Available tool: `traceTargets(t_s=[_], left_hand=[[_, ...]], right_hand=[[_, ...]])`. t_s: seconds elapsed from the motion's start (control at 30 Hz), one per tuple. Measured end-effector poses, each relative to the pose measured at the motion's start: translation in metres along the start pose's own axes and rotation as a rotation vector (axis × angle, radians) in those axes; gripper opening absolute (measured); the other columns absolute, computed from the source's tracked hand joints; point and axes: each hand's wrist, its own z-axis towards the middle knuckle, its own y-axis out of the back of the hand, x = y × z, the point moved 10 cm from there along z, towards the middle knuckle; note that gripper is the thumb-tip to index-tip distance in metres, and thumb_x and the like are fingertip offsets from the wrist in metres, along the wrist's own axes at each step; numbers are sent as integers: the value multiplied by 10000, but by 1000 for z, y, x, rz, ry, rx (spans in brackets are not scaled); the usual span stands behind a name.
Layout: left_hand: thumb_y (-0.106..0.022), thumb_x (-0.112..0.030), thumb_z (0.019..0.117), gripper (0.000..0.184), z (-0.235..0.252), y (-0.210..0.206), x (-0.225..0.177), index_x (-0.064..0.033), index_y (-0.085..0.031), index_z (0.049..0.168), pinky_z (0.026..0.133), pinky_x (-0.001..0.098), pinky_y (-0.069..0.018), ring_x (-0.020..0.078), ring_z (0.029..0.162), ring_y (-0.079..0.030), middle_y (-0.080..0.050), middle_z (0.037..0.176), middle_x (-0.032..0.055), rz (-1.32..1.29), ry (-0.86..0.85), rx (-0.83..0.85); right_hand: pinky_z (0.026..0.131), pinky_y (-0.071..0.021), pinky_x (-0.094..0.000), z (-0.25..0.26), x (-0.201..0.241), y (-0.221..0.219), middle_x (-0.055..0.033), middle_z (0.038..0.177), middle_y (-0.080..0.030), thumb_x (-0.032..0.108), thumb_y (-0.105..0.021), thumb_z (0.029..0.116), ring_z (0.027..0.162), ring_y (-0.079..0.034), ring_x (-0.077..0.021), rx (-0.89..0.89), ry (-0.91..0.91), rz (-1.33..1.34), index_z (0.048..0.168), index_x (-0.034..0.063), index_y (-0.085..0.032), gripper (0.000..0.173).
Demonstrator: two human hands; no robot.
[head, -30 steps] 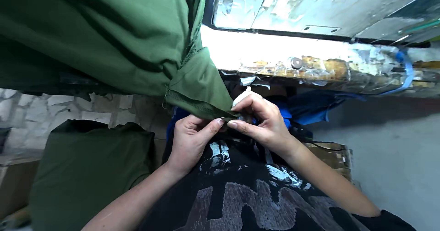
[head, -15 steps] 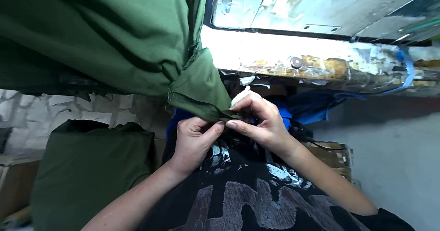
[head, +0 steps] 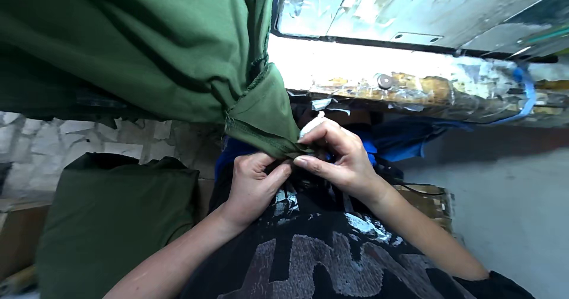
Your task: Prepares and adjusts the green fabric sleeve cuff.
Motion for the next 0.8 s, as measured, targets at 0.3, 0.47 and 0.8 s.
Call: traceTargets(t_s=[0.3,0.47,0.8], left_hand=[[-700,-101,934,76,3,8,18,-124,-746,989,773,276,-626,82,817,-732,-762,902,-17,-303,212,-6],[-705,-23,923,96,5,13,8,-83,-751,982,770,282,-636,94,803,-739,-768,901,2,-283,180,-64],[-701,-9,919,105,7,15,1,-63,-747,996,751,276,-636,97,793,-738,-766,894,4,-197,140,-51]], right_hand=[[704,-531,-126,-17,-8,12,4,917,-625,137,-687,955,804,-600,8,-67,-16,-23,973,30,-666,110],[709,-520,-118,-11,-9,9,-3,991,-621,188,-721,930,839,-594,11,-39,-19,-10,1032,41,-648,193],[705,-529,-125,-5,-7,5,-4,924,-629,133,-678,958,797,-602,9,-47,13,32,977,26,-645,113]])
